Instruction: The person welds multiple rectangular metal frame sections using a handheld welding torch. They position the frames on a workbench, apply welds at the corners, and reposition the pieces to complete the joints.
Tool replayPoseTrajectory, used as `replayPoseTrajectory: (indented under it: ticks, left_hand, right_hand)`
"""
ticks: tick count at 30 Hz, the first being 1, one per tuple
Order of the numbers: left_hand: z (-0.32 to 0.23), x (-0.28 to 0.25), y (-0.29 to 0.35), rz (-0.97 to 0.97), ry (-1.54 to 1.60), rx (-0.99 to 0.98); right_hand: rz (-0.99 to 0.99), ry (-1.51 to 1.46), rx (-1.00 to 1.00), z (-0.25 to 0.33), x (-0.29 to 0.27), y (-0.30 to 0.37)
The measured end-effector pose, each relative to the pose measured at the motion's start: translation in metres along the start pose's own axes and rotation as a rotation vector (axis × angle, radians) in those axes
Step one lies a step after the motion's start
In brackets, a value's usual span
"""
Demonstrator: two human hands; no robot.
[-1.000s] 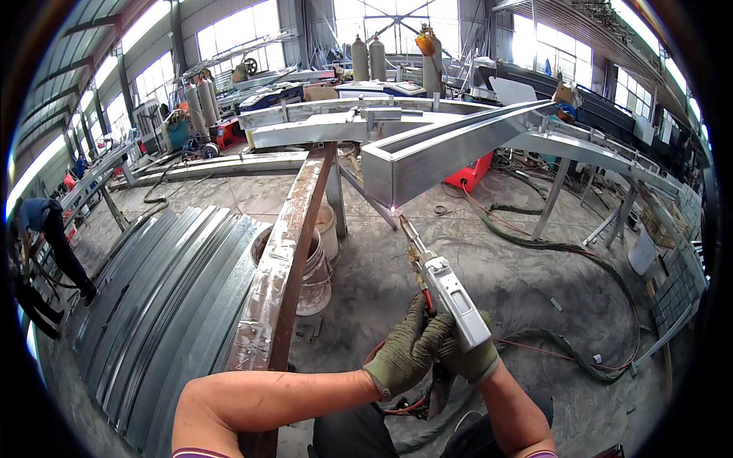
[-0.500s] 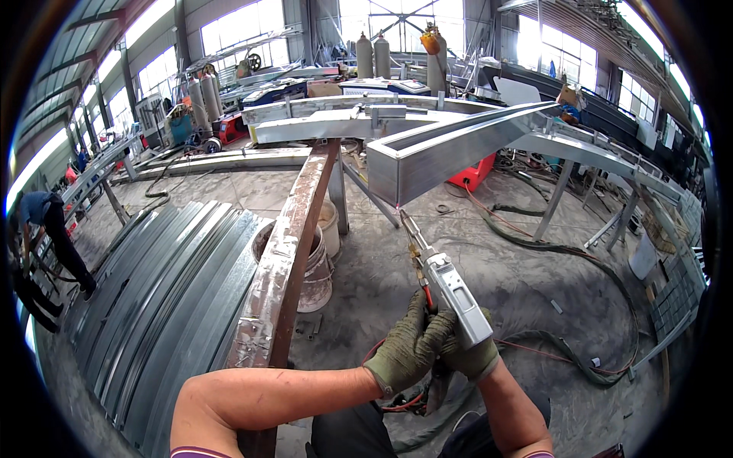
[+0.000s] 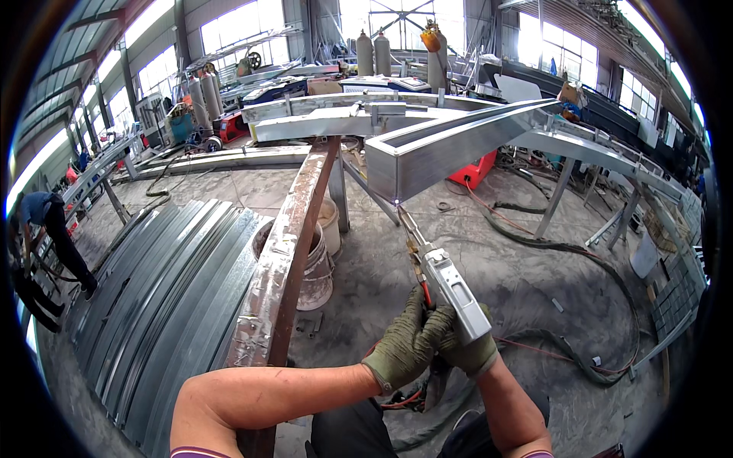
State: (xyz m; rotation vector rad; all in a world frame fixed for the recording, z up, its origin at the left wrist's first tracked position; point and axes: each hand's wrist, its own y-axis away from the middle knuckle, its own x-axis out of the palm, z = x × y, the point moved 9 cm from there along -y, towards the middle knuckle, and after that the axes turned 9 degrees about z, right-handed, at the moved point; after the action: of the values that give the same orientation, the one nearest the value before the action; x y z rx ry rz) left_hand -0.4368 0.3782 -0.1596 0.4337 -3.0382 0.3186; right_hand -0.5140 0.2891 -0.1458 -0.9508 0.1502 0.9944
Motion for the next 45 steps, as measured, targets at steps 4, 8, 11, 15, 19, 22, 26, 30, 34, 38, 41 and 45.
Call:
replayPoseTrajectory:
  ticks: [4, 8, 11, 15, 19, 22, 26, 30, 34, 38, 41, 45]
  left_hand:
    - [-0.004, 0.000, -0.001, -0.004, -0.041, -0.023]
    - [-0.005, 0.000, 0.000, -0.006, -0.046, -0.017]
    - [-0.003, -0.001, 0.000, -0.008, -0.049, -0.012]
    - [-0.003, 0.000, -0.001, 0.001, -0.026, -0.001]
    - [0.001, -0.001, -0.001, -0.002, -0.034, -0.005]
    - [0.001, -0.001, 0.000, -0.006, -0.028, -0.029]
    - [-0.002, -0.001, -0.001, -0.011, -0.044, -0.013]
    - [-0.002, -0.001, 0.000, 0.007, -0.061, -0.022]
    - [-0.003, 0.001, 0.001, 0.020, -0.044, 0.010]
    - [-0.011, 0.007, 0.003, 0.037, 0.034, -0.021]
    - [-0.022, 0.007, 0.001, 0.028, 0.001, -0.040]
    - [-0.013, 0.002, -0.003, 0.012, 0.011, -0.109]
  right_hand:
    - [-0.003, 0.085, -0.016, 0.000, -0.001, 0.000]
    - [0.002, 0.069, -0.005, -0.002, 0.001, 0.001]
    - [0.015, 0.059, 0.013, -0.004, 0.001, 0.002]
    - [0.021, 0.103, -0.002, 0.001, 0.000, 0.000]
    - [0.012, 0.120, -0.027, 0.001, 0.002, 0.000]
    - [0.008, 0.097, -0.019, 0.003, 0.001, -0.001]
    - [0.019, 0.067, 0.034, -0.002, 0.001, 0.001]
    - [0.031, 0.057, 0.045, -0.002, 0.001, 0.001]
    - [0.017, -0.007, 0.049, -0.003, 0.002, 0.007]
    - [-0.011, -0.002, 0.062, 0.005, -0.005, 0.009]
    - [-0.028, -0.043, 0.081, 0.000, -0.005, 0.009]
    - [-0.010, -0.064, 0.092, -0.003, -0.001, 0.007]
